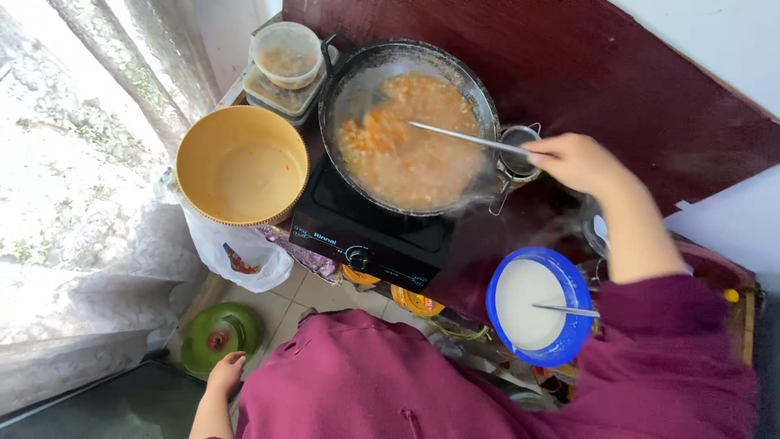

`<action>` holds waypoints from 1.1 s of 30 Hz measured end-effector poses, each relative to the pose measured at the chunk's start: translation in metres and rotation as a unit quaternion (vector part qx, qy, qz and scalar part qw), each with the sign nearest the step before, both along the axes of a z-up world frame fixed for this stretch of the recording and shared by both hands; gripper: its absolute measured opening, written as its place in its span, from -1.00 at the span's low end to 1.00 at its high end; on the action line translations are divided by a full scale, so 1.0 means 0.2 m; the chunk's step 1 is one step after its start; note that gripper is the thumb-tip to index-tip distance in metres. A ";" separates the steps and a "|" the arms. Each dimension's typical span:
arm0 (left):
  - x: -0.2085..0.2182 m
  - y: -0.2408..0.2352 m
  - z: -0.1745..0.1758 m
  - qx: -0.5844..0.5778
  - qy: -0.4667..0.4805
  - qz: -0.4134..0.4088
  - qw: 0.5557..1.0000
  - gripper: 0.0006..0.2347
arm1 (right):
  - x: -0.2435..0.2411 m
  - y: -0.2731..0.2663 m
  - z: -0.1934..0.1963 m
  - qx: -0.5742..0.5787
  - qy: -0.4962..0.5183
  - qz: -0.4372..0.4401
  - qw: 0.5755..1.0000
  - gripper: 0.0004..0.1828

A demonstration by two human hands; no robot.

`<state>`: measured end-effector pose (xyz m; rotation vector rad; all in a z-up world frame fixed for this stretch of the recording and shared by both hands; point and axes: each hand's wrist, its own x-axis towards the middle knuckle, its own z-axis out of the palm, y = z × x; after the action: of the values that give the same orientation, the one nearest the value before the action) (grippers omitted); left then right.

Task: Stirring a mixture in a bowl and then stirring a stew in a pan on a stove

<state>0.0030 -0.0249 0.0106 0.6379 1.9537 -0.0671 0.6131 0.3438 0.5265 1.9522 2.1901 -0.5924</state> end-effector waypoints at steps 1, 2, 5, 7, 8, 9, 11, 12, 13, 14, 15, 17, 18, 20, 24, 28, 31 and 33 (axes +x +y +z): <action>0.01 0.00 -0.01 0.005 -0.002 -0.008 1.000 -0.66 | 0.09 -0.04 0.03 0.025 -0.004 0.013 1.000 -0.59; 0.02 -0.01 -0.03 0.009 -0.004 -0.015 1.000 -0.66 | 0.18 -0.07 0.06 0.050 -0.008 0.025 0.998 -0.59; 0.06 -0.05 -0.03 -0.009 -0.007 -0.011 1.000 -0.65 | 0.20 -0.14 0.13 0.078 -0.048 -0.075 0.993 -0.56; 0.07 -0.07 -0.04 -0.016 -0.001 -0.027 1.000 -0.65 | 0.06 -0.12 0.11 0.099 -0.101 -0.066 0.988 -0.58; 0.08 -0.07 -0.04 -0.019 0.005 -0.040 0.999 -0.66 | -0.01 -0.10 0.10 0.125 -0.153 -0.054 0.979 -0.60; 0.09 -0.07 -0.02 -0.018 0.005 -0.037 0.999 -0.66 | -0.07 -0.08 0.06 0.126 -0.152 -0.051 0.979 -0.60; 0.11 -0.07 0.05 -0.012 -0.002 0.001 1.000 -0.66 | -0.20 -0.04 -0.03 0.185 -0.207 -0.022 0.961 -0.72; 0.11 -0.07 0.03 -0.012 -0.002 0.003 1.000 -0.66 | -0.20 -0.03 -0.10 0.186 -0.206 -0.020 0.961 -0.72; 0.11 -0.08 0.01 0.002 0.003 -0.005 1.000 -0.67 | -0.22 -0.01 -0.18 0.232 -0.221 0.001 0.947 -0.72; 0.10 -0.09 -0.01 0.015 0.009 -0.012 1.000 -0.68 | -0.23 0.01 -0.25 0.278 -0.236 0.023 0.931 -0.73; 0.11 -0.09 0.01 0.014 0.008 -0.010 1.000 -0.68 | -0.27 -0.02 -0.24 0.278 -0.236 0.025 0.931 -0.73; 0.12 -0.10 0.04 -0.013 -0.008 0.004 1.000 -0.66 | -0.34 -0.07 -0.21 0.171 -0.237 0.053 0.955 -0.74; 0.12 -0.11 0.04 -0.014 -0.008 0.006 1.000 -0.66 | -0.34 -0.09 -0.14 0.171 -0.238 0.055 0.955 -0.74; 0.12 -0.14 0.04 -0.001 -0.007 -0.002 1.000 -0.65 | -0.33 -0.13 0.01 0.030 -0.141 -0.017 0.989 -0.62; 0.08 -0.18 -0.02 0.011 0.004 0.004 1.000 -0.65 | -0.05 -0.25 0.16 0.010 -0.092 -0.063 0.994 -0.53; 0.06 -0.16 -0.02 0.005 -0.003 0.004 1.000 -0.67 | 0.08 -0.28 0.17 0.088 -0.103 -0.076 0.988 -0.52; 0.06 -0.13 -0.02 -0.001 -0.005 -0.001 1.000 -0.67 | -0.10 -0.24 0.12 0.118 -0.134 -0.061 0.982 -0.62; 0.06 -0.08 -0.01 0.002 0.002 -0.013 1.000 -0.67 | -0.23 -0.16 0.04 0.106 -0.167 -0.062 0.978 -0.69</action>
<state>0.0150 -0.0414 0.0086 0.6674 1.9506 -0.0814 0.5674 0.3120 0.5343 2.1178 2.0001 -0.0344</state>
